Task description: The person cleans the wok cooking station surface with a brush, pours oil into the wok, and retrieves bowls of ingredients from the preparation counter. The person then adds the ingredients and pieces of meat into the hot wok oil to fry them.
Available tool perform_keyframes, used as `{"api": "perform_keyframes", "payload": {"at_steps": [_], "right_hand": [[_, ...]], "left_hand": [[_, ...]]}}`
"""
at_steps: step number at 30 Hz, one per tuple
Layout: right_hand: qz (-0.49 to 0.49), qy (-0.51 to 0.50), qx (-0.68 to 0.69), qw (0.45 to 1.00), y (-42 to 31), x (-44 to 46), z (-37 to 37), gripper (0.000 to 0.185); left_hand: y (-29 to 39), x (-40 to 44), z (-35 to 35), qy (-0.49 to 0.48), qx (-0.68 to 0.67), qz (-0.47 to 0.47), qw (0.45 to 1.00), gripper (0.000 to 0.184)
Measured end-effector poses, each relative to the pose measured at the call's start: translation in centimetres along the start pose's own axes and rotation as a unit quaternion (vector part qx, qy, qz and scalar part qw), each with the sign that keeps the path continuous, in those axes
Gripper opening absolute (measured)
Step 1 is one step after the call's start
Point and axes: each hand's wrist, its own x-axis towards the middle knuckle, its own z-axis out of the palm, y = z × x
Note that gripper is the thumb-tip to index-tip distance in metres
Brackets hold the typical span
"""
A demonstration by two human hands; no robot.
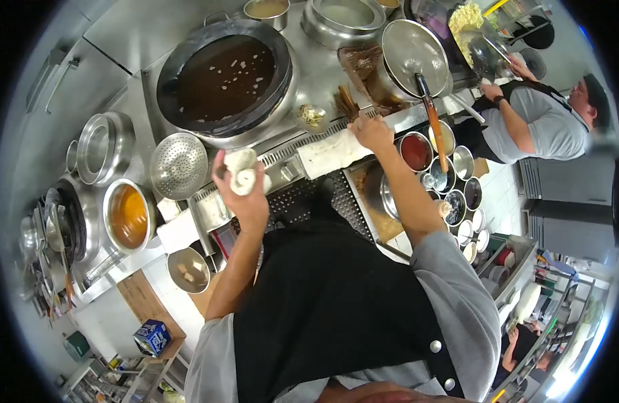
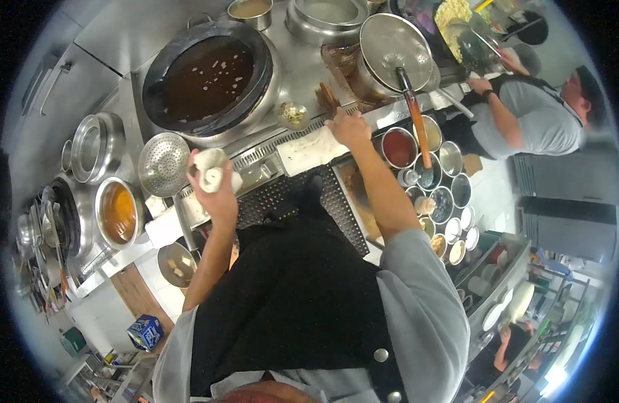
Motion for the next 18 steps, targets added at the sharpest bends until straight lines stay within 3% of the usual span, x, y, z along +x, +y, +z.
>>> {"api": "perform_keyframes", "payload": {"at_steps": [1,2,3,4,5,6,7,8,9,11,12,14,15,16,18], "right_hand": [[-0.006,0.033,0.072,0.997,-0.7,-1.4,1.4,0.067],[-0.021,-0.005,0.203,0.979,-1.6,-3.3,2.6,0.072],[-0.077,-0.107,0.306,0.943,-1.9,-2.6,7.5,0.075],[0.056,-0.295,0.508,0.807,-5.9,-7.3,5.6,0.077],[0.056,-0.398,0.605,0.687,-8.1,-11.0,4.8,0.079],[0.019,-0.402,0.755,0.517,-10.2,-13.3,7.6,0.082],[-0.003,-0.406,0.813,0.417,-11.4,-14.4,8.7,0.080],[0.088,-0.356,0.828,0.423,-12.4,-16.1,5.9,0.064],[0.118,-0.341,0.821,0.442,-12.6,-17.6,4.1,0.056],[0.143,-0.285,0.817,0.480,-12.1,-19.6,1.7,0.032],[0.147,-0.279,0.820,0.477,-11.0,-19.6,3.2,0.032],[0.133,-0.262,0.864,0.409,-8.9,-19.9,5.7,0.027],[0.157,-0.236,0.860,0.425,-8.1,-20.4,5.6,0.024],[0.137,-0.254,0.858,0.424,-6.9,-20.5,6.0,0.025],[0.125,-0.259,0.857,0.428,-5.4,-22.4,4.9,0.034]], "left_hand": [[2.0,-0.9,0.0,-0.032,-0.032,-0.012,0.999,0.035],[4.0,-1.8,-0.5,-0.062,-0.065,-0.023,0.996,0.035],[2.2,-3.2,-1.3,-0.110,-0.116,-0.088,0.983,0.039],[2.9,-4.2,-2.0,-0.168,-0.070,-0.126,0.975,0.042],[3.9,-4.8,-2.9,-0.238,-0.009,-0.052,0.970,0.050],[5.0,-5.1,-3.9,-0.303,0.053,0.024,0.951,0.059],[5.8,-5.4,-4.6,-0.378,0.059,0.043,0.923,0.056],[6.3,-5.9,-5.4,-0.453,0.066,0.059,0.887,0.054],[6.3,-6.9,-5.6,-0.488,-0.004,0.007,0.873,0.047],[7.0,-7.6,-6.3,-0.504,-0.022,-0.004,0.864,0.047],[7.1,-7.7,-6.3,-0.505,-0.029,-0.004,0.863,0.045],[6.0,-7.6,-6.4,-0.510,-0.006,0.011,0.860,0.046],[5.7,-7.8,-6.2,-0.508,0.017,0.027,0.861,0.046],[6.2,-8.6,-5.8,-0.449,-0.017,-0.060,0.891,0.044],[5.8,-9.0,-6.3,-0.456,0.050,-0.230,0.858,0.045]]}}
